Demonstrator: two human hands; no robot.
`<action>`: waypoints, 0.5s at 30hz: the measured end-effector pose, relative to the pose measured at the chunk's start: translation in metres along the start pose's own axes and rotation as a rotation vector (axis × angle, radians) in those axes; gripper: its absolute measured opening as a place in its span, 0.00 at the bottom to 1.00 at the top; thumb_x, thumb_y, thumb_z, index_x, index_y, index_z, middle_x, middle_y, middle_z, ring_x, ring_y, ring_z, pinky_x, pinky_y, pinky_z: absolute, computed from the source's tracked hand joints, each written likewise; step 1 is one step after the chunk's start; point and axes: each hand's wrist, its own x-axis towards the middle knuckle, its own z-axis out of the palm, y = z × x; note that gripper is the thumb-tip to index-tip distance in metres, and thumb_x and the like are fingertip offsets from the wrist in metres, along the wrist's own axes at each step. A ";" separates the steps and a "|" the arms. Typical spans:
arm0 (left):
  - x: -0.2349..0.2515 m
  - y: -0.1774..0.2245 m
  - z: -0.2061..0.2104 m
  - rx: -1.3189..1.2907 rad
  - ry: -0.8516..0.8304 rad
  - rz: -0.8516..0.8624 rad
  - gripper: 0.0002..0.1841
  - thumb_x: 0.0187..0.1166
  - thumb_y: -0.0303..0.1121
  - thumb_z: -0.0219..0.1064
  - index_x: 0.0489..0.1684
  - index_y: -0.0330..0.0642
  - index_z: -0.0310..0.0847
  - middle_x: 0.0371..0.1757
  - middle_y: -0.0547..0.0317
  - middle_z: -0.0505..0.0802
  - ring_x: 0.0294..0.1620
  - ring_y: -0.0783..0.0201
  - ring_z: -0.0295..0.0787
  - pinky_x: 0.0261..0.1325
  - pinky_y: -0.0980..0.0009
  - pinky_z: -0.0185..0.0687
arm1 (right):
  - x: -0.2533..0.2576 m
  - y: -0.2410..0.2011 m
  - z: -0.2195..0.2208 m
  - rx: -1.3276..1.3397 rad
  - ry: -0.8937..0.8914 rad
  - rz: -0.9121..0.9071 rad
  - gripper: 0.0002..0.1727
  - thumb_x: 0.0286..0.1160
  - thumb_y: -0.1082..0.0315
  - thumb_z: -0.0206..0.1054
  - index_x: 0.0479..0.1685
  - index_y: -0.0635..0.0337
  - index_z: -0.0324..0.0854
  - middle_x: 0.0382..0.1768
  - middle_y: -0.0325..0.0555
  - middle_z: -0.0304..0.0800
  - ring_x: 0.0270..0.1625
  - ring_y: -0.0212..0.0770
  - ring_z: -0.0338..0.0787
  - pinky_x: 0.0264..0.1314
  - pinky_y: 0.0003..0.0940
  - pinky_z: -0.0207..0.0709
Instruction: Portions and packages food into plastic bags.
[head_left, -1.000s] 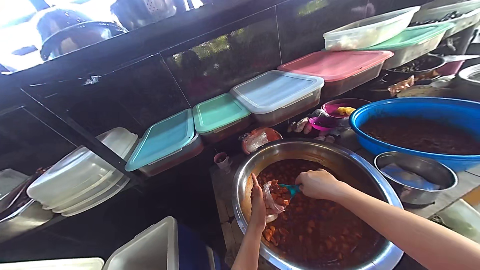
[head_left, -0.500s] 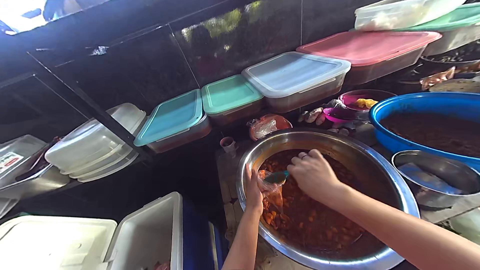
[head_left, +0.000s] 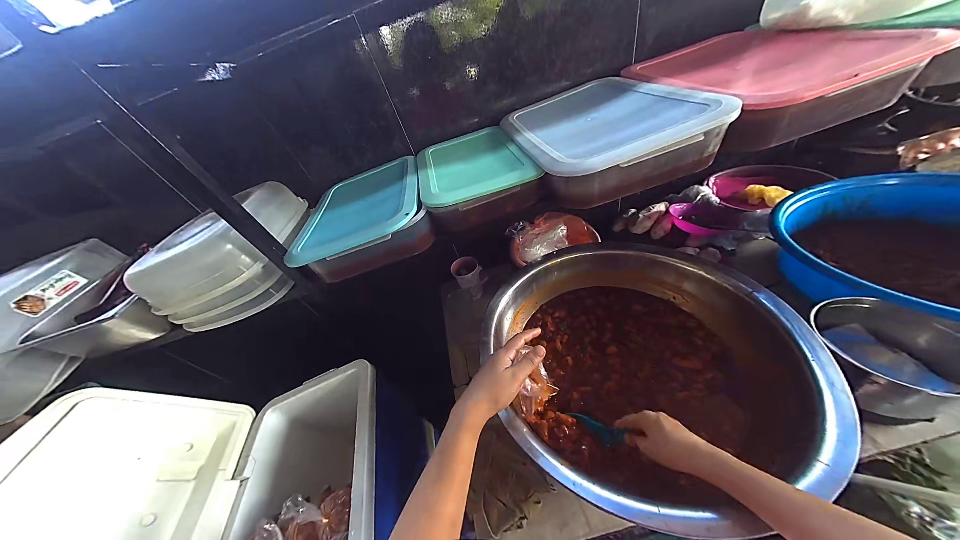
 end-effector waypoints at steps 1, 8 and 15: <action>-0.002 0.004 -0.002 0.082 -0.022 -0.022 0.30 0.89 0.54 0.56 0.90 0.62 0.63 0.70 0.50 0.88 0.63 0.58 0.88 0.69 0.53 0.79 | -0.003 0.004 -0.002 0.149 -0.024 0.007 0.17 0.87 0.63 0.62 0.67 0.57 0.87 0.55 0.57 0.93 0.57 0.52 0.90 0.66 0.55 0.77; 0.000 -0.006 -0.005 -0.056 0.090 -0.022 0.33 0.90 0.59 0.47 0.96 0.69 0.49 0.90 0.60 0.69 0.78 0.59 0.79 0.74 0.51 0.77 | -0.001 -0.002 -0.035 0.479 0.106 0.025 0.14 0.85 0.68 0.64 0.64 0.61 0.86 0.38 0.47 0.89 0.35 0.35 0.83 0.43 0.34 0.78; 0.021 -0.034 0.029 -0.266 0.258 -0.017 0.34 0.91 0.59 0.36 0.97 0.65 0.41 0.95 0.57 0.56 0.90 0.55 0.60 0.85 0.46 0.62 | -0.028 -0.058 -0.138 0.052 0.310 0.012 0.15 0.89 0.62 0.60 0.63 0.53 0.89 0.46 0.53 0.93 0.46 0.50 0.90 0.56 0.56 0.80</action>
